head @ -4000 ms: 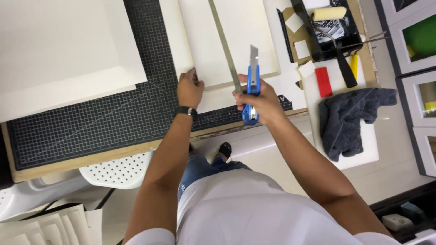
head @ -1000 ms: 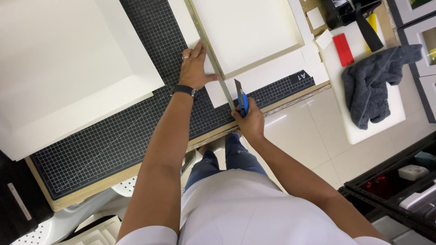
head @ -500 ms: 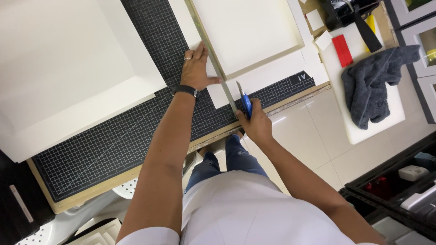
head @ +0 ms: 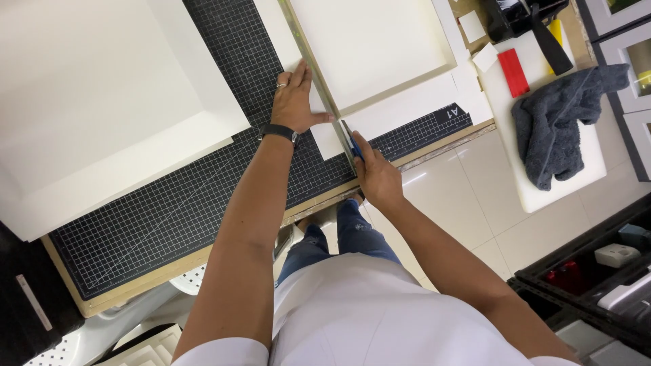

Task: Trimming the edges of white cardboard sheets using a utility knife and a ruler on a cutting mat

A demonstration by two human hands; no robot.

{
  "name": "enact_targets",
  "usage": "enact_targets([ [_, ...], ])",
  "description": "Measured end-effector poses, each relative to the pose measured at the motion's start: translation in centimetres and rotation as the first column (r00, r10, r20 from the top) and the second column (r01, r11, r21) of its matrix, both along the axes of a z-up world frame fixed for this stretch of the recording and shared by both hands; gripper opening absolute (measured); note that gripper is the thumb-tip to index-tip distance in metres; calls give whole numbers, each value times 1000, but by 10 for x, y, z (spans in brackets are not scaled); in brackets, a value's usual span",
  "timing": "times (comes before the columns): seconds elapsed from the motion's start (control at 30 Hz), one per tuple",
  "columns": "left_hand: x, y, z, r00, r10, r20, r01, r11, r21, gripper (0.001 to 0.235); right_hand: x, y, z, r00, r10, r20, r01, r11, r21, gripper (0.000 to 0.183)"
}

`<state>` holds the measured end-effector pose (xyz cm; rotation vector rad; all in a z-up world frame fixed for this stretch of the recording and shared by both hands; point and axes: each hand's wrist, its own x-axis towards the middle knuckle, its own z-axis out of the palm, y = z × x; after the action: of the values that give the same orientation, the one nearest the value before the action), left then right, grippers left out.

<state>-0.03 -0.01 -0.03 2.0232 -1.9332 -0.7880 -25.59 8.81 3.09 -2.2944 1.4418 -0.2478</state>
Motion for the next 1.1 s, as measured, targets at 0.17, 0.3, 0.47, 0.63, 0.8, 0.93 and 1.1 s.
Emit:
enact_targets([
  [0.17, 1, -2, -6, 1000, -4, 18, 4, 1000, -16, 127, 0, -2, -4, 999, 49, -8, -50, 998, -42, 53],
  [0.3, 2, -1, -4, 1000, 3, 3, -3, 1000, -24, 128, 3, -3, -2, 999, 29, -38, -29, 1000, -2, 54],
  [0.47, 1, -1, 0, 1000, 10, -19, -10, 1000, -1, 128, 6, -4, 1, 999, 30, -43, -29, 999, 28, 53],
  [0.63, -1, -1, -1, 1000, 6, 12, -6, 1000, 8, 128, 7, -3, -3, 997, 26, -76, -24, 999, 30, 56],
  [0.8, -1, -2, -6, 1000, 5, 19, -5, 1000, 0, 129, 9, -4, -12, 989, 41, -142, -44, 999, -18, 56],
  [0.93, -2, -2, -6, 1000, 7, 25, -7, 1000, -13, 129, 16, -9, -1, 973, 29, -228, 5, 989, 148, 58],
  [1.1, -2, -1, 2, 1000, 22, 11, -23, 1000, 16, 128, 37, -17, 33, 923, 38, -382, 47, 976, 213, 60],
])
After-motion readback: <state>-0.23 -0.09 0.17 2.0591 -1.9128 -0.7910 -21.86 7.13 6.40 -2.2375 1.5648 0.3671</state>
